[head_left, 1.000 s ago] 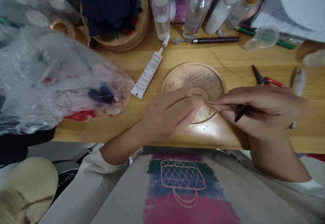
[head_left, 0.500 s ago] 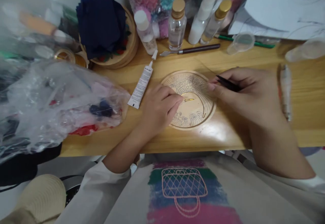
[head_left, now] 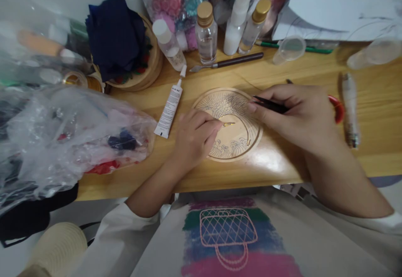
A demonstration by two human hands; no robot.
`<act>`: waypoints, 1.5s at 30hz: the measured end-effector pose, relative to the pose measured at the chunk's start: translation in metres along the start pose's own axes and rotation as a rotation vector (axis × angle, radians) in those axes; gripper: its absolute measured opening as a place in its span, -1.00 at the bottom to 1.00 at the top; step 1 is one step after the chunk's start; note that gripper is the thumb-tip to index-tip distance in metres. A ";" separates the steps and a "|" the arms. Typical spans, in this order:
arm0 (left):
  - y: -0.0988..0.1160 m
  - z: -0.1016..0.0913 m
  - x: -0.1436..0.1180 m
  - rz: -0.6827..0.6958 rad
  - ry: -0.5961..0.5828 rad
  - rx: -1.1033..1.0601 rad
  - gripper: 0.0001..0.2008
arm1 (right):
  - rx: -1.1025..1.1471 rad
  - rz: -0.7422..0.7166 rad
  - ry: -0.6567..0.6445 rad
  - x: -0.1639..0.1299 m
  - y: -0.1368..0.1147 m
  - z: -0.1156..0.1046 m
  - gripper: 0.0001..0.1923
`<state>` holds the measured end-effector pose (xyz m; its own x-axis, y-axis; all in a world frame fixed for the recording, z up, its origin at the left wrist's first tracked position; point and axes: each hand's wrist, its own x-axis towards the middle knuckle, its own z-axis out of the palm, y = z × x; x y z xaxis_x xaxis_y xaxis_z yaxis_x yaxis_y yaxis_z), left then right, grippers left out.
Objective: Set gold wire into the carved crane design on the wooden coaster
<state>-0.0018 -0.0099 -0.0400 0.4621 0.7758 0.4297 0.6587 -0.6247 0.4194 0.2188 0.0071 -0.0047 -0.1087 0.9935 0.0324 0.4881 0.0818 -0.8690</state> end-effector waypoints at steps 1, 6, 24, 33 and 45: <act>0.000 0.000 0.000 -0.003 0.000 -0.005 -0.90 | 0.000 -0.004 0.004 0.000 0.000 0.000 -0.86; 0.000 0.001 0.000 0.011 0.002 -0.001 -0.90 | -0.007 -0.007 0.021 -0.001 0.001 0.000 -0.84; 0.006 -0.004 0.002 0.077 0.076 -0.017 -0.90 | -0.184 -0.456 -0.298 -0.003 0.007 0.006 -0.81; 0.013 -0.009 -0.002 0.003 0.003 -0.071 -0.93 | -0.150 -0.479 -0.252 -0.004 0.005 0.007 -0.84; 0.018 -0.009 -0.003 -0.027 -0.016 -0.017 -0.91 | -0.216 -0.444 -0.304 -0.006 0.001 0.006 -0.82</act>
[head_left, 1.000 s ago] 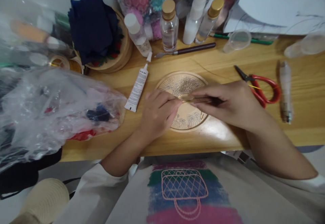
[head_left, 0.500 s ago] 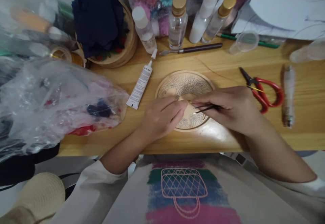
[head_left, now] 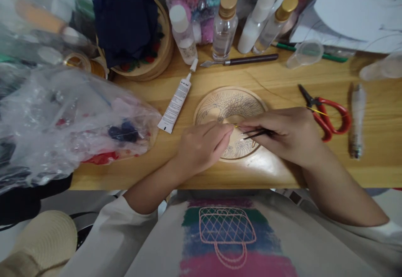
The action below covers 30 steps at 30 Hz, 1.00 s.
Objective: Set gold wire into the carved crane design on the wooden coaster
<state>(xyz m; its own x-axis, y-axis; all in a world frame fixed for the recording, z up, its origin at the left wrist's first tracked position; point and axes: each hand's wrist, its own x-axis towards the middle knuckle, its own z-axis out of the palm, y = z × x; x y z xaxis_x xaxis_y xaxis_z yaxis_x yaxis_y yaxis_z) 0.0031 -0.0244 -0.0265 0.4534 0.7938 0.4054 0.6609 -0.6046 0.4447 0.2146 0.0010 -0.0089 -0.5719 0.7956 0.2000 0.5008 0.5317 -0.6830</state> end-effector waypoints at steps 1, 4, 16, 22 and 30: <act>-0.001 0.001 0.000 0.010 -0.010 0.014 -0.91 | -0.003 0.017 -0.014 0.000 0.001 0.000 -0.81; -0.005 0.002 0.001 0.020 -0.057 0.034 -0.88 | -0.021 0.069 -0.062 0.000 0.004 0.002 -0.79; -0.011 0.008 0.003 -0.009 -0.046 0.008 -0.85 | -0.005 0.241 -0.071 0.004 0.006 0.002 -0.86; -0.009 0.007 0.003 -0.016 -0.066 -0.008 -0.82 | 0.104 0.328 -0.076 0.005 0.006 -0.001 -0.87; -0.010 0.008 0.002 -0.025 -0.037 -0.030 -0.88 | 0.183 0.372 -0.062 0.004 0.007 0.001 -0.88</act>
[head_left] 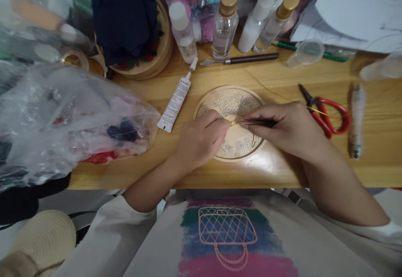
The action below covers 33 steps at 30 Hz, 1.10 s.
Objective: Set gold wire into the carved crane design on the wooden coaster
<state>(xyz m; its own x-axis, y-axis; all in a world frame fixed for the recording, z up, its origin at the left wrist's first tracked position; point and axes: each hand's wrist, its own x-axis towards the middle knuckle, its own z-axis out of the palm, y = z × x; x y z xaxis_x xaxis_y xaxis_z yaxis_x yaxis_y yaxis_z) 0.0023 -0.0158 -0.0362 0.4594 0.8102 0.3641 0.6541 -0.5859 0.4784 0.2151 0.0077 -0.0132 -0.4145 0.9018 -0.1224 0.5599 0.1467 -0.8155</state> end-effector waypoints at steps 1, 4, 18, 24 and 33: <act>0.000 0.000 0.000 -0.006 0.006 -0.018 -0.89 | 0.024 0.007 -0.005 0.000 0.000 0.000 -0.87; 0.000 0.000 0.000 -0.036 0.021 -0.072 -0.91 | 0.077 0.027 -0.009 -0.001 0.001 0.000 -0.83; 0.003 -0.013 0.002 -0.062 -0.080 -0.081 -0.91 | 0.153 0.076 -0.052 0.000 -0.003 -0.003 -0.75; 0.008 -0.018 0.000 0.174 -0.010 0.171 -0.93 | 0.370 0.123 -0.108 -0.003 -0.015 -0.007 -0.70; 0.018 -0.021 0.002 0.286 0.085 0.183 -0.88 | 0.596 0.261 -0.146 -0.005 -0.022 -0.001 -0.52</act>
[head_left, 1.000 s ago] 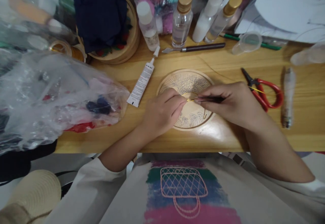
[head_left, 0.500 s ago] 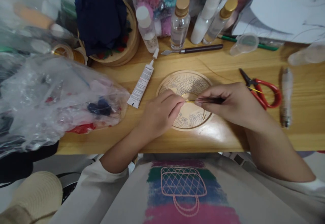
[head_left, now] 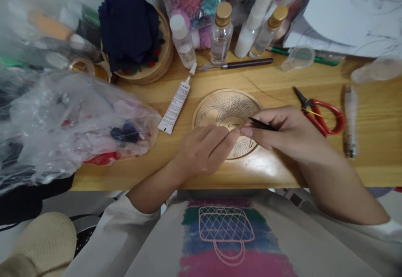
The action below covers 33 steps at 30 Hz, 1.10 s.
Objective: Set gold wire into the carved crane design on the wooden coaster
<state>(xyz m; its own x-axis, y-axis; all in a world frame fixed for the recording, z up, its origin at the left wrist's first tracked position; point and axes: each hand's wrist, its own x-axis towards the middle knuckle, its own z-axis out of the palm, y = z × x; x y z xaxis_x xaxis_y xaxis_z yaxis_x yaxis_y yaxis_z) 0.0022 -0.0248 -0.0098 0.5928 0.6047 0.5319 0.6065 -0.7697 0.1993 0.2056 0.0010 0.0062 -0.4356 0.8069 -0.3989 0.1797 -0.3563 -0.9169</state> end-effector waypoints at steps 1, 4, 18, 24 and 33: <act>0.000 0.000 0.000 -0.013 0.002 0.003 -0.88 | 0.011 -0.002 0.016 0.000 0.001 0.000 -0.52; 0.001 0.001 -0.001 -0.044 0.015 0.051 -0.88 | 0.017 -0.006 0.075 -0.001 0.001 0.000 -0.59; 0.003 0.001 -0.001 -0.020 -0.041 0.073 -0.91 | -0.083 -0.071 0.129 0.002 0.005 0.004 -0.62; 0.004 0.000 0.003 -0.033 -0.077 0.099 -0.92 | -0.132 -0.065 0.132 0.001 0.003 0.006 -0.69; -0.004 -0.012 0.000 -0.014 -0.197 0.073 -0.89 | -0.188 -0.099 0.103 0.000 0.007 0.001 -0.80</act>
<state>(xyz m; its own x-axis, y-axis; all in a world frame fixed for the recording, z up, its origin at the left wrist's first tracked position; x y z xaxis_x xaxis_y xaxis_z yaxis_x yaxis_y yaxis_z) -0.0064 -0.0245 -0.0008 0.6720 0.6491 0.3564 0.6479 -0.7485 0.1416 0.2061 -0.0013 -0.0001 -0.3689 0.8808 -0.2969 0.3057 -0.1867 -0.9336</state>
